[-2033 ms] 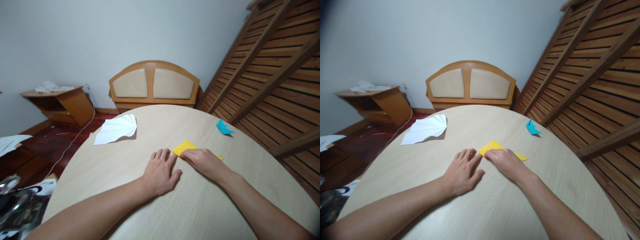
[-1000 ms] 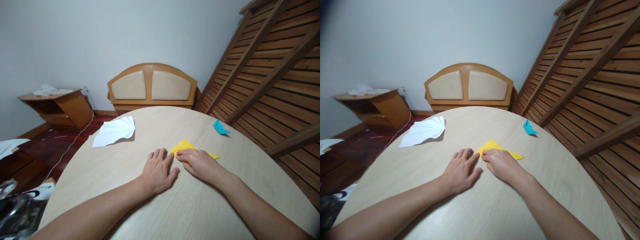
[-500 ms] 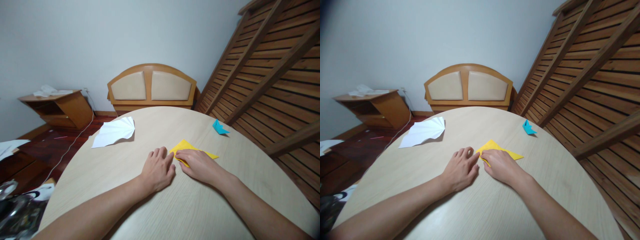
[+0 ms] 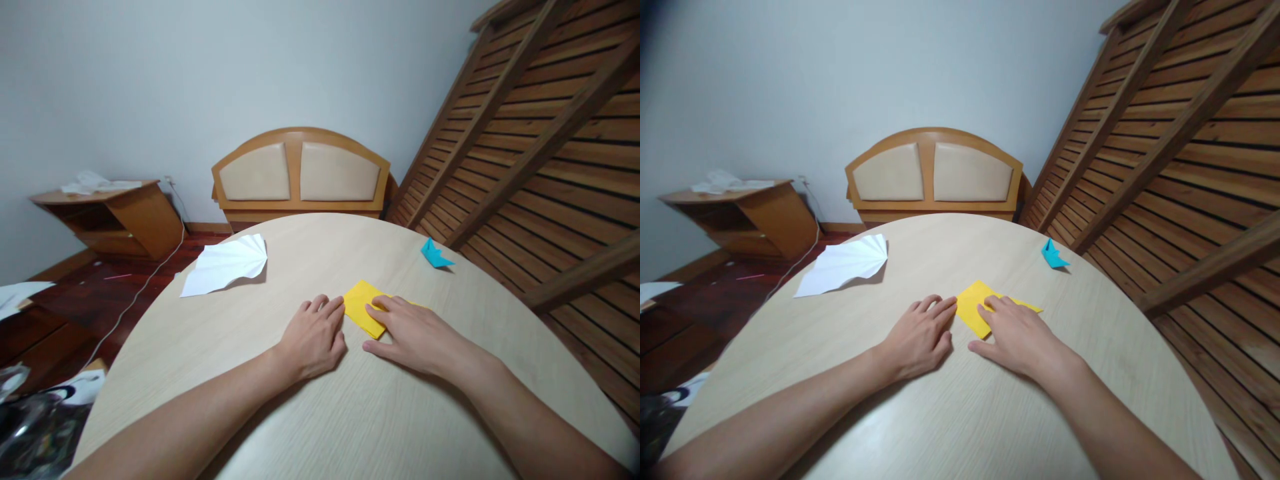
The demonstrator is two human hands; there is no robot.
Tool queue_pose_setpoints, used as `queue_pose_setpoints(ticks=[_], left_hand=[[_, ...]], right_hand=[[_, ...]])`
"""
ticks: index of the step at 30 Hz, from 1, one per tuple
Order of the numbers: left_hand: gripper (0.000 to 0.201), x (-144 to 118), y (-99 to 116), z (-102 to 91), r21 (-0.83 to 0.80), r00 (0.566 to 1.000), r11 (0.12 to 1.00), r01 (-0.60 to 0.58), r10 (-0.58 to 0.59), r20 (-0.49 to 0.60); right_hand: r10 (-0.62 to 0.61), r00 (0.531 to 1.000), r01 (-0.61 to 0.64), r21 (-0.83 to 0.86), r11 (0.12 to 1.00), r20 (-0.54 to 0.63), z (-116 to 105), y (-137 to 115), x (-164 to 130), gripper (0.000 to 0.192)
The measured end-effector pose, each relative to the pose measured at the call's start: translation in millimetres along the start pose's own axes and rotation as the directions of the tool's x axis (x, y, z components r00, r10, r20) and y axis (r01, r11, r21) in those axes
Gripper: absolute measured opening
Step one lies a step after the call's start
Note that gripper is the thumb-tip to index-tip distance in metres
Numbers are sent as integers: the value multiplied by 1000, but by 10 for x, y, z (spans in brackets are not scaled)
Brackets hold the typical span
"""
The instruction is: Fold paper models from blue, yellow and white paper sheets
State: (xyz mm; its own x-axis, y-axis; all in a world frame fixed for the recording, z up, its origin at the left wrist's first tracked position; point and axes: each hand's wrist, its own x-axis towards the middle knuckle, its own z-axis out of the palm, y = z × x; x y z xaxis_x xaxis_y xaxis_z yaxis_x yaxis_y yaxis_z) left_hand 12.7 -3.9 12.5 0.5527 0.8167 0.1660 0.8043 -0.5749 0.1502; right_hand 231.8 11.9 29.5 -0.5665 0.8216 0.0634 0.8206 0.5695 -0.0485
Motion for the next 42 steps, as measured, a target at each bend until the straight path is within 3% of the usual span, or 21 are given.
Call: queue_pose_setpoints(ticks=[5,10,16,21,28,36,42], left_hand=[[43,-1,16,25,23,1000,1000,3,-2,-12],[45,-2,15,28,43,1000,999,1,0,-13],[47,-3,3,33,38,1000,999,-1,1,-10],[43,3,-1,25,47,1000,999,-11,11,-9],[41,-4,12,5,85,999,996,32,-30,-18],[35,-43,-50,57,88,984,983,163,-156,-88],[43,-6,-122,114,-24,979,988,151,-153,-136]], right_hand=[[48,996,-49,18,999,77,-59,83,-78,57],[52,990,-55,23,998,132,-159,150,-102,48],[97,989,-97,-2,995,109,-165,190,-113,38],[62,998,-62,2,998,20,-97,44,-68,54],[150,982,-146,-45,988,113,-177,-24,-44,59],[97,994,-101,79,992,52,-86,97,-57,52],[-11,1000,9,153,988,8,-16,345,-58,53]])
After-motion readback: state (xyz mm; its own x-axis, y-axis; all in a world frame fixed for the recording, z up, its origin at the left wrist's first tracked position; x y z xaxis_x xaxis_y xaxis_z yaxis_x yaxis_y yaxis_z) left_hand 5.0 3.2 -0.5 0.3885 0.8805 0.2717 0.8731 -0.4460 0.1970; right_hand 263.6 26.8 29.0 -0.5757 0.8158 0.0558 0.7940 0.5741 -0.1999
